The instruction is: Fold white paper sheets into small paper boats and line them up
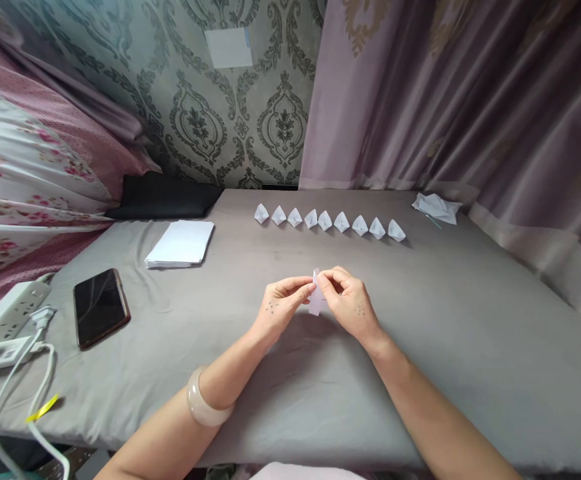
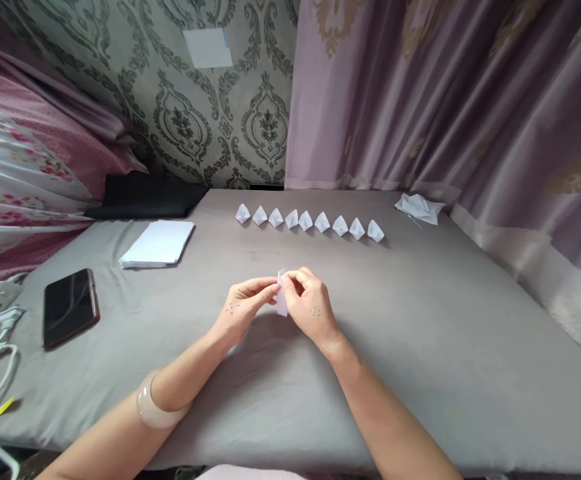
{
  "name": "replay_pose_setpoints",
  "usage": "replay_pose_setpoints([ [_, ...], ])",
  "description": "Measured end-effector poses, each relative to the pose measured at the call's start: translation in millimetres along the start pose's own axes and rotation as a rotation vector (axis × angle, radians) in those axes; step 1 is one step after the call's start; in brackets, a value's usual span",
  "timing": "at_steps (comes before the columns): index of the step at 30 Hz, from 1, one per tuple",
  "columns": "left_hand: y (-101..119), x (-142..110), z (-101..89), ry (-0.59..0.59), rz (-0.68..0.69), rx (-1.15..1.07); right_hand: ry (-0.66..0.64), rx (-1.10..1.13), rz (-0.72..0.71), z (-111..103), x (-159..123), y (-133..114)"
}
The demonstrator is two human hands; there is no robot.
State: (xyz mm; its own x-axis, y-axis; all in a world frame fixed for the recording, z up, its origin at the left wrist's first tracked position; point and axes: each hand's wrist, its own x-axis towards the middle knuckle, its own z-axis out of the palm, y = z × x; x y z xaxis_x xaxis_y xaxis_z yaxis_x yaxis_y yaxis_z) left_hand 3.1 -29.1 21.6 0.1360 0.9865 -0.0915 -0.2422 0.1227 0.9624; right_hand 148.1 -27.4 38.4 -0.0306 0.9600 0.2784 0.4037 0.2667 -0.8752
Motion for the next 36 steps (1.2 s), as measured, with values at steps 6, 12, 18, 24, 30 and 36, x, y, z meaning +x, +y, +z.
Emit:
replay_pose_setpoints([
  [6,-1.3,1.7,-2.8,0.023,0.056,0.012,-0.072,0.003,-0.008,-1.3,-0.7,0.6],
  [12,0.1,0.4,-0.8,-0.014,0.067,-0.012,-0.086,-0.011,0.051,-3.4,-2.2,-0.3],
  [18,0.0,0.6,-2.9,-0.045,0.046,-0.094,-0.052,0.025,0.185,-0.4,-3.9,-2.0],
  [24,-2.7,2.9,-3.5,-0.033,-0.034,-0.231,-0.074,0.277,0.228,2.7,-3.5,-2.0],
  [30,0.8,1.6,-3.5,-0.015,-0.072,-0.244,-0.081,0.377,0.233,2.7,-4.8,-7.7],
  [36,4.2,0.8,-3.4,-0.014,-0.084,-0.238,-0.045,0.304,0.182,3.4,-6.0,-5.7],
])
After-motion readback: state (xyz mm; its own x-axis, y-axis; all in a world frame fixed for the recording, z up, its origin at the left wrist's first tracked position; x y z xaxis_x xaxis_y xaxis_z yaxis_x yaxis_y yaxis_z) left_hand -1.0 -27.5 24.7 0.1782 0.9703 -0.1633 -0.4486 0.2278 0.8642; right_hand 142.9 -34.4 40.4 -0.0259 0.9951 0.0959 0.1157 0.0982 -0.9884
